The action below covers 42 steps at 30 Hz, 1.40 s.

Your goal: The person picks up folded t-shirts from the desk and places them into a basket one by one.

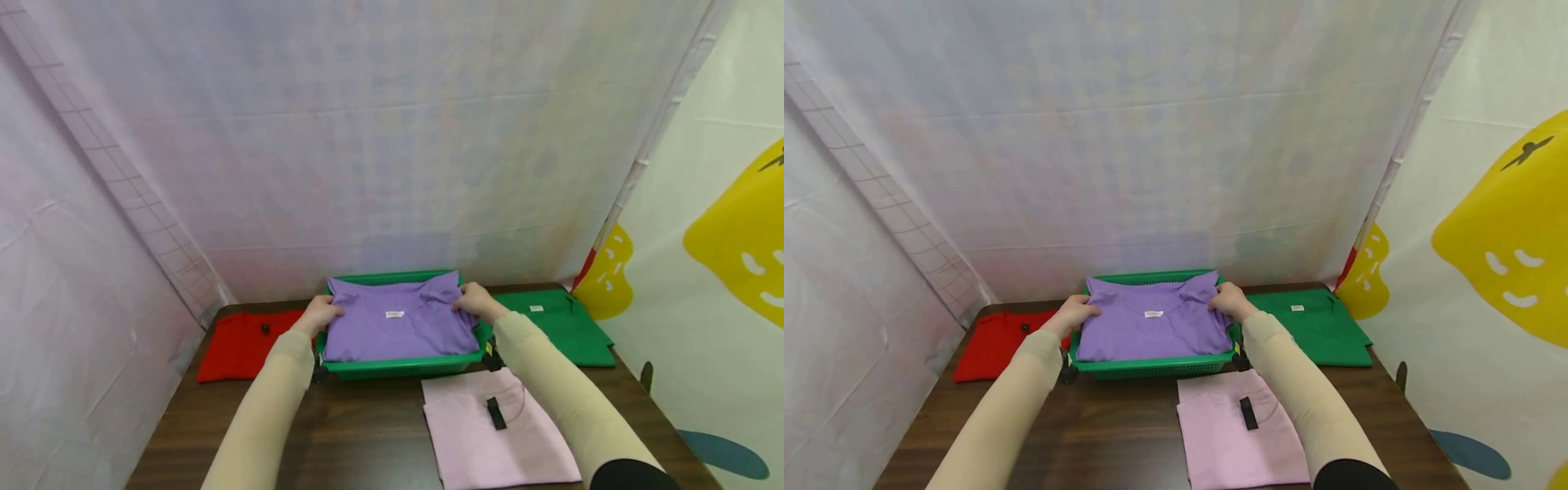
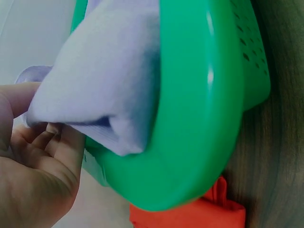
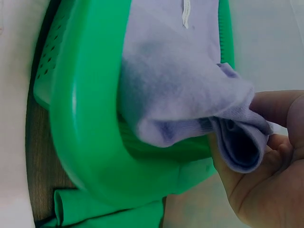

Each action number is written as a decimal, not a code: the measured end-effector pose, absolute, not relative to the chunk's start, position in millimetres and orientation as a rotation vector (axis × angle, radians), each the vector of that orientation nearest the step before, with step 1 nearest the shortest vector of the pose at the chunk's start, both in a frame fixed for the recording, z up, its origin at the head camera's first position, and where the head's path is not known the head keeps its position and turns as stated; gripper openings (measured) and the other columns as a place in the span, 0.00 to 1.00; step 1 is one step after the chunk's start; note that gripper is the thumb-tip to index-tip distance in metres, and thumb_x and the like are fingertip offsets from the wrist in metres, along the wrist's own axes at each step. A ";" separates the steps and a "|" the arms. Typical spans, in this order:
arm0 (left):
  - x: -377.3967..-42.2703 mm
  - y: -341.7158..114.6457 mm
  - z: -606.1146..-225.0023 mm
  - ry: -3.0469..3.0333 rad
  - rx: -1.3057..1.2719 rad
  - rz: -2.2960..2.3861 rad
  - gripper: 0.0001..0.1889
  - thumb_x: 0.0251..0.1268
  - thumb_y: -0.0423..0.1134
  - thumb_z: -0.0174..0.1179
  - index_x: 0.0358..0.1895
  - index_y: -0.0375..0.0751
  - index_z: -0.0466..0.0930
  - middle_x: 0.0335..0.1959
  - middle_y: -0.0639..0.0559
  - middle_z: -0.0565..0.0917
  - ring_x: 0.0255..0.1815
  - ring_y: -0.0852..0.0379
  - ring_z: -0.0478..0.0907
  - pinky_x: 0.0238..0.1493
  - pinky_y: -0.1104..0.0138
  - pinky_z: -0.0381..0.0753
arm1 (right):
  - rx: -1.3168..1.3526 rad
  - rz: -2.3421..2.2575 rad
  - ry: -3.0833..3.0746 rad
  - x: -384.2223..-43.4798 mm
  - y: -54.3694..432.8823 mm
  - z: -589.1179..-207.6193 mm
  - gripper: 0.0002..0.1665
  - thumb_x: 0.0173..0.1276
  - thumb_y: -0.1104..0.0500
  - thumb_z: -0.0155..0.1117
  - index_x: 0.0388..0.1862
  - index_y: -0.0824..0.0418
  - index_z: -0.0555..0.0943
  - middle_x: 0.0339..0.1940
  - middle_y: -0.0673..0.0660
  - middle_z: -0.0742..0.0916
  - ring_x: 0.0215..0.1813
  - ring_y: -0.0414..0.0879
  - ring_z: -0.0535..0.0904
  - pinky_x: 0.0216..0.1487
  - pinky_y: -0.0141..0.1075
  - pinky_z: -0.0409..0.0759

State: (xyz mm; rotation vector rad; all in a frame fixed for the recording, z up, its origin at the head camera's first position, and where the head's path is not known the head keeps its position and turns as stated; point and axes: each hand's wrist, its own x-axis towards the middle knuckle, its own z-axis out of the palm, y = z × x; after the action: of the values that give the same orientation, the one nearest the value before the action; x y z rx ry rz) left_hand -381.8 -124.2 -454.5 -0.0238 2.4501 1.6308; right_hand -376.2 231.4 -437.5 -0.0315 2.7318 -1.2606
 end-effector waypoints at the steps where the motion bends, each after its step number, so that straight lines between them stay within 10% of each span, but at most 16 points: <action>1: -381.8 -123.7 -454.7 2.453 -0.025 1.618 0.20 0.62 0.29 0.57 0.58 0.26 0.74 0.52 0.35 0.79 0.38 0.51 0.78 0.41 0.56 0.82 | -0.038 -1.251 2.740 -376.7 231.3 -438.4 0.12 0.53 0.68 0.64 0.38 0.70 0.80 0.32 0.58 0.81 0.23 0.43 0.70 0.23 0.34 0.70; 8: -379.1 -117.8 -453.8 2.490 -0.007 1.519 0.23 0.63 0.29 0.55 0.62 0.25 0.71 0.58 0.32 0.75 0.47 0.43 0.79 0.45 0.53 0.81 | -0.071 -1.206 2.747 -380.6 231.6 -448.2 0.11 0.56 0.67 0.63 0.38 0.70 0.77 0.28 0.58 0.78 0.20 0.43 0.64 0.21 0.34 0.65; 16: -378.0 -111.9 -452.9 2.619 0.002 1.359 0.22 0.56 0.28 0.57 0.56 0.27 0.75 0.52 0.36 0.78 0.36 0.49 0.76 0.33 0.58 0.81 | -0.073 -1.159 2.781 -381.2 226.1 -454.2 0.06 0.55 0.68 0.62 0.29 0.65 0.72 0.21 0.55 0.71 0.20 0.44 0.62 0.21 0.35 0.63; 22: -381.3 -107.6 -456.0 2.750 0.051 1.165 0.04 0.52 0.27 0.54 0.32 0.35 0.73 0.32 0.44 0.75 0.25 0.52 0.70 0.21 0.64 0.72 | -0.096 -1.102 2.806 -381.0 222.1 -457.5 0.16 0.52 0.69 0.61 0.21 0.58 0.62 0.19 0.52 0.64 0.21 0.44 0.60 0.22 0.35 0.61; 28: -387.2 -101.9 -460.1 2.839 0.126 1.005 0.12 0.48 0.25 0.49 0.20 0.44 0.57 0.19 0.49 0.62 0.19 0.53 0.63 0.18 0.63 0.68 | -0.146 -1.077 2.828 -380.1 219.2 -462.8 0.15 0.49 0.70 0.60 0.21 0.58 0.63 0.19 0.52 0.66 0.22 0.45 0.61 0.23 0.36 0.62; 42: -379.0 -96.3 -455.2 2.882 0.132 0.872 0.06 0.54 0.28 0.50 0.24 0.40 0.68 0.28 0.44 0.75 0.26 0.50 0.70 0.24 0.64 0.72 | -0.184 -0.987 2.846 -384.2 218.0 -468.2 0.15 0.50 0.72 0.54 0.19 0.57 0.61 0.19 0.52 0.64 0.21 0.45 0.57 0.22 0.36 0.59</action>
State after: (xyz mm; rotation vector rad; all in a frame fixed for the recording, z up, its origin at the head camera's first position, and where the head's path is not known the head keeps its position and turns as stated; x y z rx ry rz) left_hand -379.0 -96.3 -455.2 0.1325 2.8820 0.8722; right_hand -384.2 218.0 -468.2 -0.1839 2.8459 -0.9869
